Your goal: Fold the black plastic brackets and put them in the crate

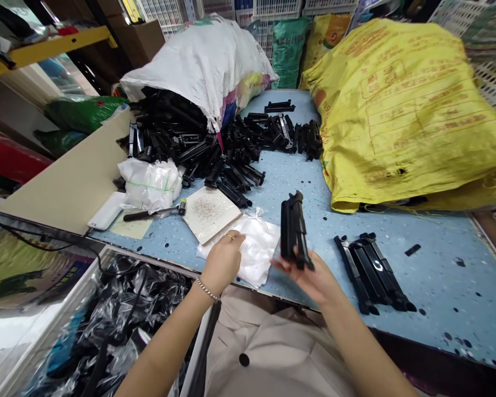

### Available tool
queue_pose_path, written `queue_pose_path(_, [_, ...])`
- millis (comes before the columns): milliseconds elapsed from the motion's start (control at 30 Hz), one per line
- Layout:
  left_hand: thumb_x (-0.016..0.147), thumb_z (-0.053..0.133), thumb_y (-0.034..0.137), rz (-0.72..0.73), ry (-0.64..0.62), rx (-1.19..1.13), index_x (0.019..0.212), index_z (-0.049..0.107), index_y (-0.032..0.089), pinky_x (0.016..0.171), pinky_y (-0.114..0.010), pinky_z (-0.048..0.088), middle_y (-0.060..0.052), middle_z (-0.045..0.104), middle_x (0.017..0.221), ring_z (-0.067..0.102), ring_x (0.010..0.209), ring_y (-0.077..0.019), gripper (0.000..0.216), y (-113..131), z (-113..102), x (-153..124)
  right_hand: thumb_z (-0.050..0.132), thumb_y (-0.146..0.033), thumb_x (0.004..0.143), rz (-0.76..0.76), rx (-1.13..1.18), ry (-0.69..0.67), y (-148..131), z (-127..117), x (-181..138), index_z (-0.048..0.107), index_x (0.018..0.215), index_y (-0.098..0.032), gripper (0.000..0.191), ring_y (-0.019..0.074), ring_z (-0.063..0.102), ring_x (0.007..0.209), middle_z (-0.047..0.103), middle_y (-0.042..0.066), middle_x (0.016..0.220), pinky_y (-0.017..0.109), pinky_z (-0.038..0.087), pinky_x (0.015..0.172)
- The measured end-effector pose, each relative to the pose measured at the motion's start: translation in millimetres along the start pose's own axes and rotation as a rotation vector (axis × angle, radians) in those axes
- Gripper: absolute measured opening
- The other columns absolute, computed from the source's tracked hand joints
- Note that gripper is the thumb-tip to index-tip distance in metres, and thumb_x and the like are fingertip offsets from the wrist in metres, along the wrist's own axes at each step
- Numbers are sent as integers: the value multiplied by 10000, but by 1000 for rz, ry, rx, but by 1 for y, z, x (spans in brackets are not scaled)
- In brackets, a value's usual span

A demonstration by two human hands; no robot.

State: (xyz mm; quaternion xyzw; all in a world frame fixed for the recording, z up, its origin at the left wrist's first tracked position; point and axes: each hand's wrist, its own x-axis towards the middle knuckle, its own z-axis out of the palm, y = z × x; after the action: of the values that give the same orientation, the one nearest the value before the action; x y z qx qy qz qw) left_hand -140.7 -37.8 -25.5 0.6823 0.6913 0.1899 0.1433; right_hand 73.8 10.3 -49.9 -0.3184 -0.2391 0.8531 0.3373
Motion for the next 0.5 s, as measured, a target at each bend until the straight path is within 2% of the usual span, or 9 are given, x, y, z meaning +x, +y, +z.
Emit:
queue_pose_path(133, [709,474,-3,-22,-53,-322,1257,535,176,768,-283,540,-107,504,1259,587,714,-109,580,-11,4,3,694,-377,791,383,47,-220,14,-14,-42,694,1002,-139,318,143,631,640,712,101,903,247,542,523])
queue_pose_path(200, [691,477,-5,-22,-92,-385,1307,495,184,718,-265,542,-119,465,1303,550,638,-78,645,-13,2,0,696,-380,790,511,141,-253,28,-20,-45,684,988,-134,316,113,626,663,705,103,959,191,521,517])
queue_pose_path(267, [701,463,-3,-25,-97,-397,1365,436,198,709,-266,546,-133,421,1357,532,612,-65,694,-10,-3,-7,713,-382,774,574,225,-238,38,-22,-34,675,976,-136,321,65,590,620,704,72,900,143,507,536])
queue_pose_path(367, [737,432,1,52,-116,-366,1434,345,229,778,-290,558,-137,383,1421,593,711,-94,738,7,-6,-22,742,-393,728,526,127,-170,46,-14,-8,674,902,-132,321,42,539,547,674,27,742,127,496,544])
queue_pose_path(433, [752,418,-6,183,-159,-321,1456,310,228,883,-316,543,-129,390,1442,623,965,-167,750,23,-5,-33,751,-357,701,409,-27,-95,45,-2,6,671,817,-138,261,53,529,522,650,7,675,152,494,529])
queue_pose_path(500, [774,403,-11,269,-167,-279,1441,341,197,966,-341,512,-125,428,1429,554,1171,-213,702,39,-4,-42,733,-299,701,255,-225,-15,43,12,12,666,744,-144,174,77,540,531,626,-12,626,182,488,524])
